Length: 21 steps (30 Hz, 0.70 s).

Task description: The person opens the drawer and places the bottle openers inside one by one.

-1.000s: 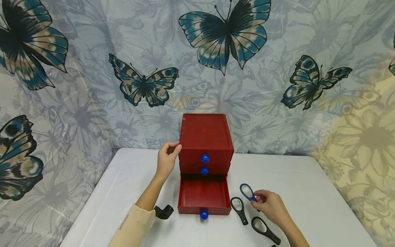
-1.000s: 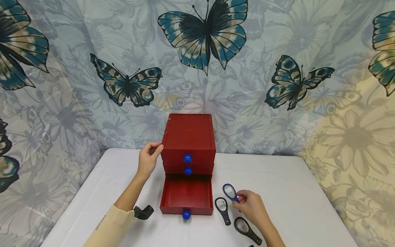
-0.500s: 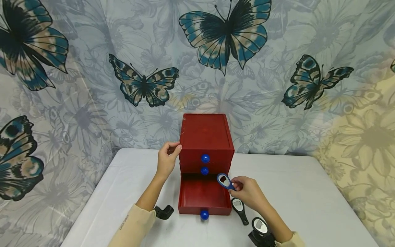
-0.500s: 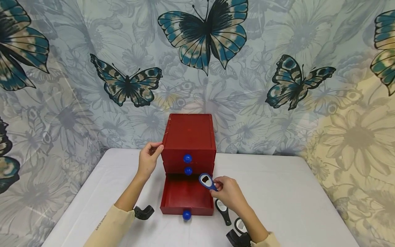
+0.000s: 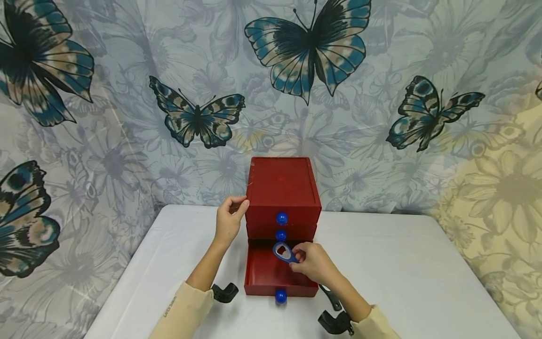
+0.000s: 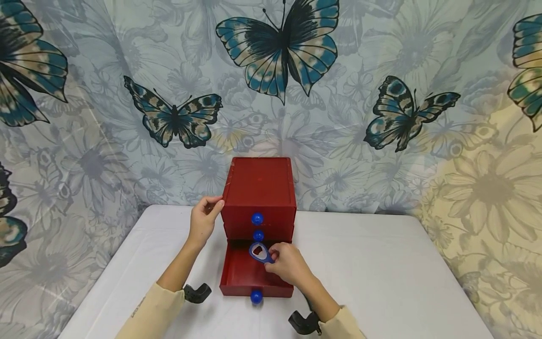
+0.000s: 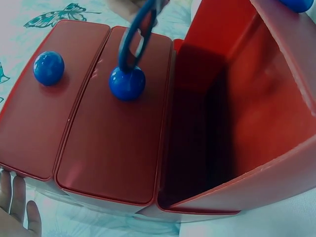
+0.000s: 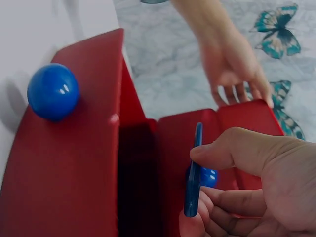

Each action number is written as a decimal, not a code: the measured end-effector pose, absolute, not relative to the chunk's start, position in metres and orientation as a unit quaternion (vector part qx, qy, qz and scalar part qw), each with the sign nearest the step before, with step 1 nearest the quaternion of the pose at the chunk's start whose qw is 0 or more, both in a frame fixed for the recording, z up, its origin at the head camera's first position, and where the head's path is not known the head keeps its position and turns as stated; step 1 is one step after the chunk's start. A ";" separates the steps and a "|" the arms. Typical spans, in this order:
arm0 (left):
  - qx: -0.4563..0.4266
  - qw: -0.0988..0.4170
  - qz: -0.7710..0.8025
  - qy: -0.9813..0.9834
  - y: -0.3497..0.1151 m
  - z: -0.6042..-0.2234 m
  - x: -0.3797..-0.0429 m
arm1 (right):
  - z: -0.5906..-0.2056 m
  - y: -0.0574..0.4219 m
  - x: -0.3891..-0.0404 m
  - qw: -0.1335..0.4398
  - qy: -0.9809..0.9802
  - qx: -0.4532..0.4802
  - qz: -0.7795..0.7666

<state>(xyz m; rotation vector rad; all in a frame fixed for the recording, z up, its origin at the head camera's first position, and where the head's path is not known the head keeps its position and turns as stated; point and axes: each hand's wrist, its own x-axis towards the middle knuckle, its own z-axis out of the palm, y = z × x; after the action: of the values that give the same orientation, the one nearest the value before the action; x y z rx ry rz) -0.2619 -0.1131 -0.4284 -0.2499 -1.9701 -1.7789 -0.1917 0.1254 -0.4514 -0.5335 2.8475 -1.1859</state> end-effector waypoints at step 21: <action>-0.087 0.220 -0.641 -0.730 -0.107 -0.399 -0.238 | -0.482 0.076 -0.204 0.024 0.923 -0.146 -0.356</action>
<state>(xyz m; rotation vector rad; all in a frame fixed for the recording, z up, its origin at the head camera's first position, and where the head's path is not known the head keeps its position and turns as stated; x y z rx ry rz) -0.2382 -0.1074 -0.3986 -0.2399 -2.0195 -1.7739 -0.2036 0.0758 -0.4816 -0.4516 2.8546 -1.1014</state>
